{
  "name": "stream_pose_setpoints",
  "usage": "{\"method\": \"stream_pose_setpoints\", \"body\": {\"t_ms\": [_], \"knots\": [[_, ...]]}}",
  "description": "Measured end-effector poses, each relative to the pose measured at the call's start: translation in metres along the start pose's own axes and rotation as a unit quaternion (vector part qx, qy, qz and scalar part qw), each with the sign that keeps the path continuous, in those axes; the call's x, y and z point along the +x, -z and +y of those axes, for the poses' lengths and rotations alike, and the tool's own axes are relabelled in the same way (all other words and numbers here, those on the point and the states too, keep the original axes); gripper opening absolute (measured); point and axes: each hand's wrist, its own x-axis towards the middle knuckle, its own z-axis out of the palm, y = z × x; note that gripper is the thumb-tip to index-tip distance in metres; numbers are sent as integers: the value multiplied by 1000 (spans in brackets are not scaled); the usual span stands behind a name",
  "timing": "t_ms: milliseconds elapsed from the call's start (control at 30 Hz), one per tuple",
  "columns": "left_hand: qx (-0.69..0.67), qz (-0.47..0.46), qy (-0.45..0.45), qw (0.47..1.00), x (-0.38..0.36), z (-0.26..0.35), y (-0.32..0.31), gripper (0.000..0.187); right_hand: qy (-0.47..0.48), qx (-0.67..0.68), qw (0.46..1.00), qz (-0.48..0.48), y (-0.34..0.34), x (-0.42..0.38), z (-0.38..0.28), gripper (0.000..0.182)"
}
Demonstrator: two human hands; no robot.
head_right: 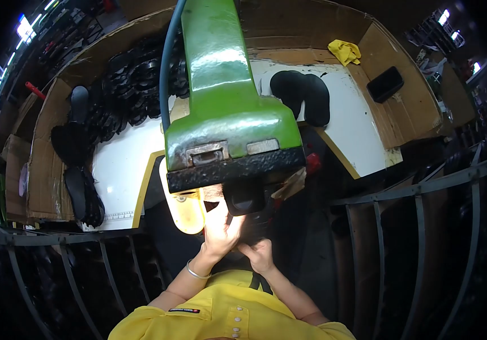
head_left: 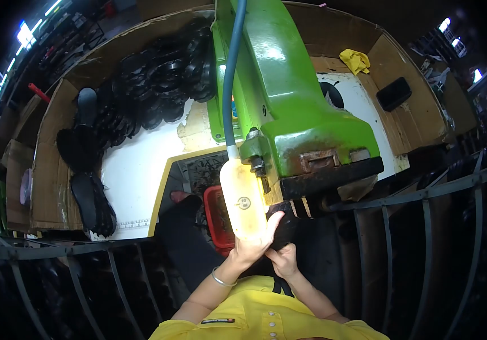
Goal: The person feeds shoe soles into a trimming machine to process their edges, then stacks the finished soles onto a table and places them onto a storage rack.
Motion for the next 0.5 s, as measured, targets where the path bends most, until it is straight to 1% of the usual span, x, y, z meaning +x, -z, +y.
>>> {"method": "stream_pose_setpoints", "body": {"t_ms": [33, 67, 167, 233, 300, 367, 467, 500], "knots": [[-29, 13, 16, 999, -2, -2, -1, 19, -3, 11, 1000, 12, -3, -2, -2, 30], [-20, 5, -1, 1000, -6, -4, 0, 18, 19, 12, 999, 39, -4, -5, -1, 28], [-25, -34, 57, 997, -22, -4, -2, 16, 15, 21, 997, 67, 0, -10, -16, 28], [-23, -26, 46, 998, -24, -4, -6, 16, 28, 8, 996, 87, 7, -11, -26, 29], [-65, -6, 58, 996, -27, -5, -13, 19, 46, 22, 993, 105, 9, -10, -38, 30], [-153, 24, 95, 983, -33, -8, -22, 21, 44, 15, 994, 102, 12, -9, -45, 31], [-209, 26, 129, 969, -34, -5, -18, 21, 34, 17, 994, 101, 12, -9, -42, 34], [-170, 31, 90, 981, -29, -3, -15, 20, 28, 20, 994, 100, 10, -9, -39, 35]]}}
